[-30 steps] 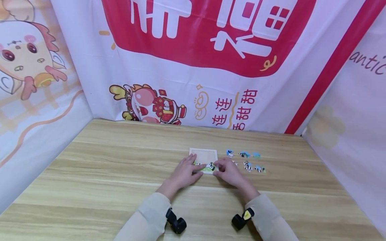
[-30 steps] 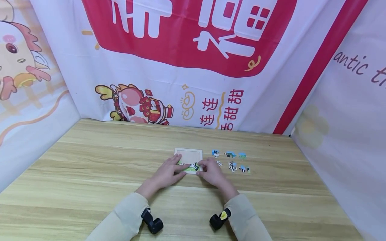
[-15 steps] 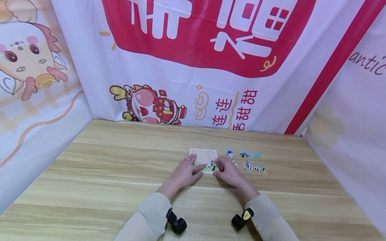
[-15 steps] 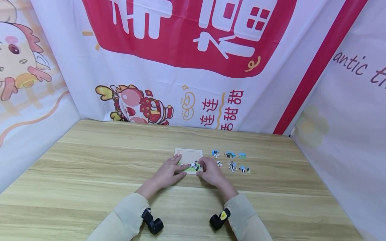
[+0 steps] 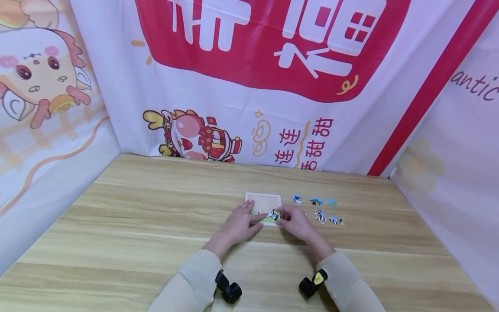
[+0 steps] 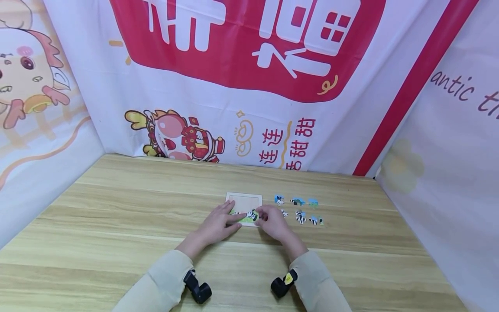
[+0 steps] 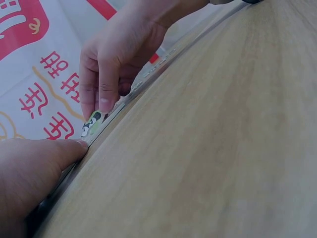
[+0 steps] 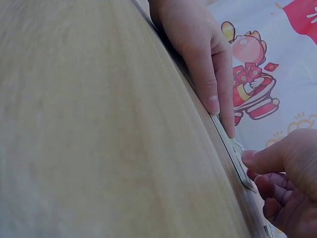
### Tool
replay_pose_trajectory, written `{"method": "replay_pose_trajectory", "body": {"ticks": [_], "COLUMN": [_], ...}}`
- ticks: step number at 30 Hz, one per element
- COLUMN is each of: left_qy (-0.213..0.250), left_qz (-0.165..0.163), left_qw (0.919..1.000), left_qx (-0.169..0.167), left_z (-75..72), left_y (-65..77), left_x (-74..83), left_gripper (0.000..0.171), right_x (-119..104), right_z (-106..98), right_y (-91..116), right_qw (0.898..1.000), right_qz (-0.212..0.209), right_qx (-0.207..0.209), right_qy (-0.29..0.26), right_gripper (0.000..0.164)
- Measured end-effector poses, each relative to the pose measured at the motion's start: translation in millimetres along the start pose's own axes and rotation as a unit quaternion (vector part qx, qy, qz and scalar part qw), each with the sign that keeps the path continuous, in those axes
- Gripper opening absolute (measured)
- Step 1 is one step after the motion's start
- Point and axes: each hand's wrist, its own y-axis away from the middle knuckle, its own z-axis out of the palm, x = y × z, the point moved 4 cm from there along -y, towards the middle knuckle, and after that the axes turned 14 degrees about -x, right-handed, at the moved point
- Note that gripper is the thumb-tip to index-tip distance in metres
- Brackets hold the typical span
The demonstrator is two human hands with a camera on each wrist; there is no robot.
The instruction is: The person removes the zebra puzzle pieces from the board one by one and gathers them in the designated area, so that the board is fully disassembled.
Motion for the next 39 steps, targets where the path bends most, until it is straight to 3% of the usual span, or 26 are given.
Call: {"method": "replay_pose_trajectory", "body": {"ticks": [10, 20, 39], "left_qy": [0.001, 0.005, 0.001], "left_qz": [0.000, -0.004, -0.007], "left_qw": [1.0000, 1.0000, 1.0000], "left_qx": [-0.006, -0.004, -0.003], "left_z": [1.3, 2.3, 1.3], "left_y": [0.4, -0.1, -1.1], "left_x": [-0.3, -1.2, 0.1], "left_gripper": [0.037, 0.039, 0.044], "right_x": [1.5, 14.0, 74.8], "right_z": [-18.2, -53.5, -101.9], "right_y": [9.2, 40.2, 106.3], "right_qw": [1.000, 0.999, 0.998], "right_qz": [-0.015, 0.004, -0.035], "right_qx": [0.014, 0.011, 0.041], "right_qy": [-0.017, -0.039, -0.041], "right_gripper": [0.031, 0.029, 0.029]}}
